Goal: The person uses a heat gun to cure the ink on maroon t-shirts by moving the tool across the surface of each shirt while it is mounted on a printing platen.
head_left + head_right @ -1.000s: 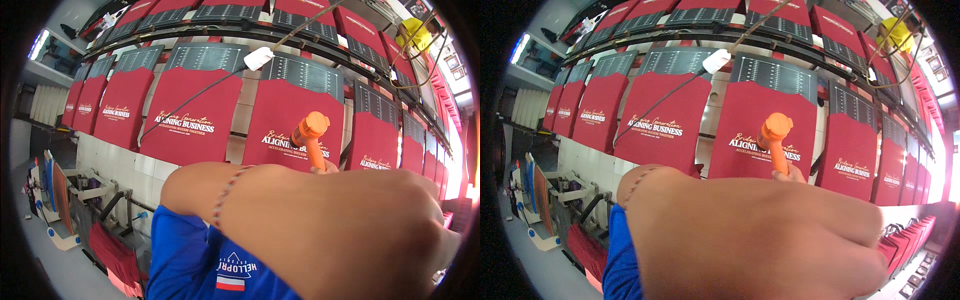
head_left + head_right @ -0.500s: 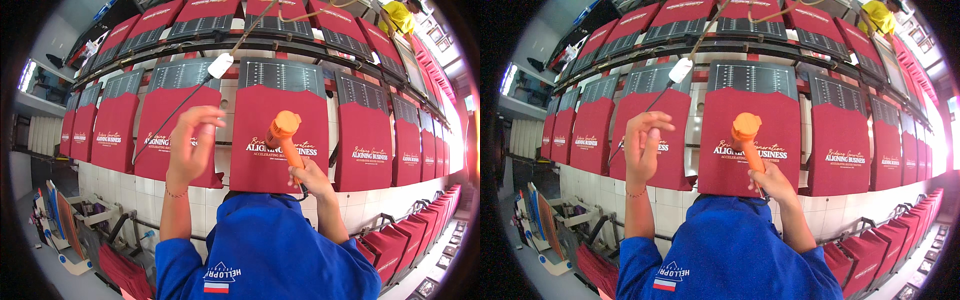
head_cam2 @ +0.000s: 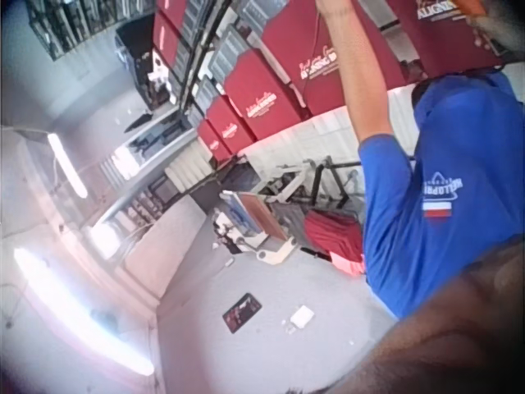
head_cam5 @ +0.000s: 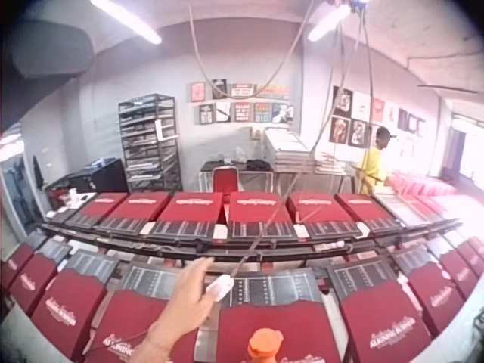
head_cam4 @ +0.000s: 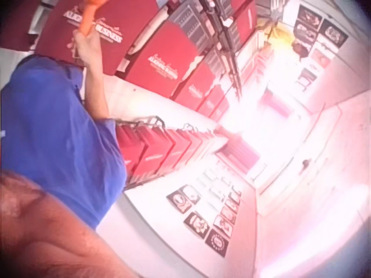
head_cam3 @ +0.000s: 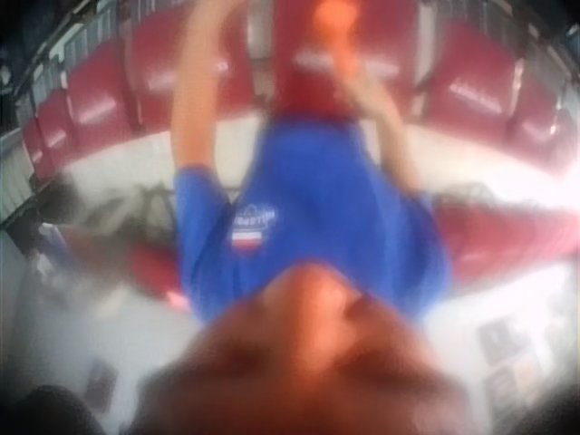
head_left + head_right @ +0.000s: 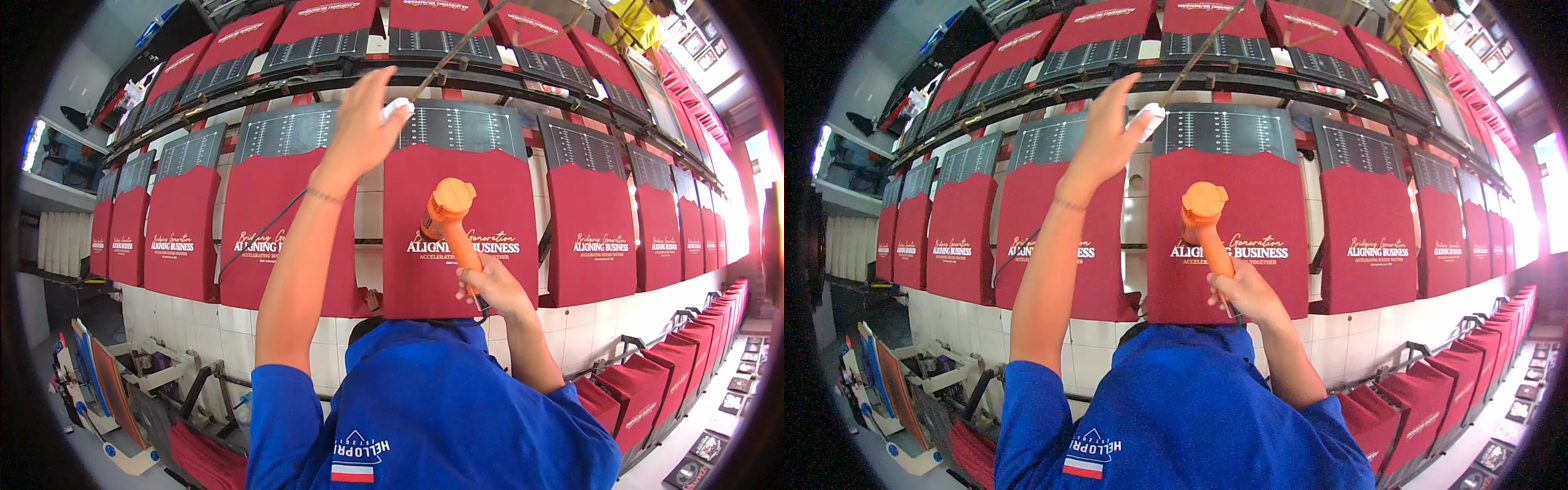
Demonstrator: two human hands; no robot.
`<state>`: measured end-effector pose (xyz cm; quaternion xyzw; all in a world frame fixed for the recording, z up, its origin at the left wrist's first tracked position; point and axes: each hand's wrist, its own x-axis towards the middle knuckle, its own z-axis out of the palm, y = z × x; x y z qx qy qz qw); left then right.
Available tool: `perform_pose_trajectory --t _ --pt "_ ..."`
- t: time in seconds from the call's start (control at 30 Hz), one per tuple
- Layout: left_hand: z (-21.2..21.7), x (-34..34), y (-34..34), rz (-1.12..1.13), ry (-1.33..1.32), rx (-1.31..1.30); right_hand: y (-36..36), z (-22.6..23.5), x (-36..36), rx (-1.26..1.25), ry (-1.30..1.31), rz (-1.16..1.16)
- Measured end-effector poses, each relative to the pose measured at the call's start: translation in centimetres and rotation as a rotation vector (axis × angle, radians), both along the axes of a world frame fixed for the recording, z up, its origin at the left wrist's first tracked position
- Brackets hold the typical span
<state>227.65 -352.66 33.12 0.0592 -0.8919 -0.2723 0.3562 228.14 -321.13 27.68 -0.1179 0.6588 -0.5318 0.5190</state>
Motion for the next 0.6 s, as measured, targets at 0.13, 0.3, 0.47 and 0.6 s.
perform_pose_trajectory --t 0.13,0.3,0.47,0.6 --pt "-1.4 -2.6 0.2 -0.037 -0.338 0.096 -1.7 0.1 1.1 -0.001 -0.005 -0.063" --pt "-2.6 -1.2 -1.4 -0.136 -0.371 0.124 -3.7 0.6 2.1 0.079 0.025 -0.092" --pt "2.0 5.1 -5.3 0.032 -0.233 0.081 -4.0 0.6 3.7 0.066 0.034 -0.045" --pt "8.1 12.9 -13.4 0.259 -0.071 -0.133 -3.5 1.3 4.2 0.086 0.024 -0.04"
